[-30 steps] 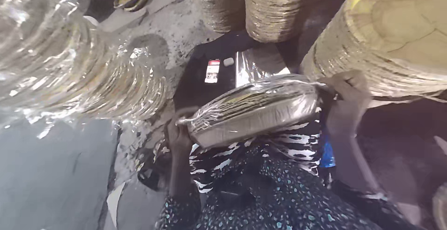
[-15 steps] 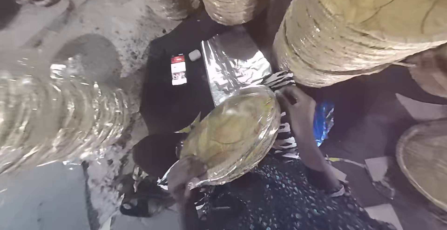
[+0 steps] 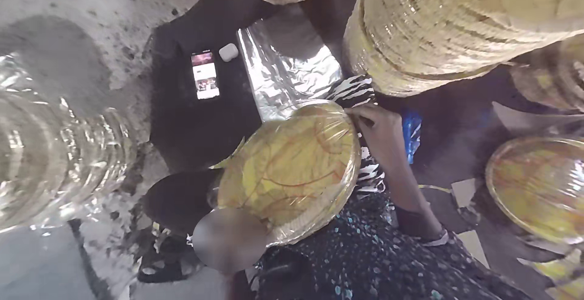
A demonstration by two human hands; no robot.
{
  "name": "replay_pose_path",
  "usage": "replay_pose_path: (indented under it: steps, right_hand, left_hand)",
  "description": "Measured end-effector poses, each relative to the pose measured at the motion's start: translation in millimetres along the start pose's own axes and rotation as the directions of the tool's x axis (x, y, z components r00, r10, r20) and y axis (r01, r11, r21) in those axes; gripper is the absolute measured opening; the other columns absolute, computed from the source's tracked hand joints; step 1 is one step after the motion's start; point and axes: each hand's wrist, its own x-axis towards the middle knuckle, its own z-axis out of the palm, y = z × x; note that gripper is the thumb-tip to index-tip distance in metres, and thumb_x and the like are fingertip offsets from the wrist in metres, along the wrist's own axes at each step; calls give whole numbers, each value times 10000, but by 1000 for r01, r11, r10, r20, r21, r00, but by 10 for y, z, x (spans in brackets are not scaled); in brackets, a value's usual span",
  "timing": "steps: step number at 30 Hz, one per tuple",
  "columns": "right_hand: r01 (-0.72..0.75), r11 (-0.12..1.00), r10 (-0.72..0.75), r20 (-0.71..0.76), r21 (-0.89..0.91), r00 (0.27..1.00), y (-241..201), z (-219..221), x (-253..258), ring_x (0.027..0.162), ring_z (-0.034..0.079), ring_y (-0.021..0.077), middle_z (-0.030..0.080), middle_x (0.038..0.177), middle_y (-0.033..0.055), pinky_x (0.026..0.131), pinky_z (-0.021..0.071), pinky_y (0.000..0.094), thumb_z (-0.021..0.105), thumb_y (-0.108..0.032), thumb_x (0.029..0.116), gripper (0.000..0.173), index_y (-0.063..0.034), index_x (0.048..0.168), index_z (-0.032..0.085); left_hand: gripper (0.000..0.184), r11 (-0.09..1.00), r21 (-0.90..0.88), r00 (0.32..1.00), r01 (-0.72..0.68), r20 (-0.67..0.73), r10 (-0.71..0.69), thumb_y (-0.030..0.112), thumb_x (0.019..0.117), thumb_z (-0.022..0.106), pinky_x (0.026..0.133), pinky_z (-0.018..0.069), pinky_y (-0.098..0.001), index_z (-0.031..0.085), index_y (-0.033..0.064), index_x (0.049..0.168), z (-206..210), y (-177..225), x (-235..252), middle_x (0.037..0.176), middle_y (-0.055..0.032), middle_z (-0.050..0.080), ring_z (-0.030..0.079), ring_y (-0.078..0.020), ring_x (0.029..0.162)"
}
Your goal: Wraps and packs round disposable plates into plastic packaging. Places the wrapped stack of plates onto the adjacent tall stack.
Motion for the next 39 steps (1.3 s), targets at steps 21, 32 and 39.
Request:
replay_pose_path:
  steps: [21, 32, 39]
  right_hand:
    - [-118, 815, -136, 385, 568, 913, 377, -49, 231, 876, 634, 17, 642, 1084, -31, 731, 550, 190, 570, 72, 928, 335, -129, 1182, 485]
    - [-154, 870, 122, 99, 468, 988, 300, 233, -79, 895, 613, -10, 636, 1063, 17, 779, 525, 213, 527, -47, 1011, 177, -32, 1180, 477]
    - [-123, 731, 155, 12, 671, 988, 208, 326, -7, 788, 577, -87, 590, 886, -124, 748, 503, 122, 428, 1, 967, 146, -110, 1062, 445]
  left_hand:
    - [311, 973, 226, 994, 56, -106, -33, 209, 1042, 522, 770, 523, -241, 640, 127, 766, 361, 116, -114, 689, -2, 645, 617, -109, 678]
    - [317, 946, 321, 996, 54, -85, -28, 203, 1022, 533, 795, 524, -269, 643, 119, 737, 443, 141, -113, 643, -13, 610, 599, -132, 643]
    - [359, 955, 285, 994, 86, -94, -61, 249, 1040, 508, 803, 533, -272, 637, 126, 729, 421, 101, -168, 669, -17, 648, 632, -127, 669]
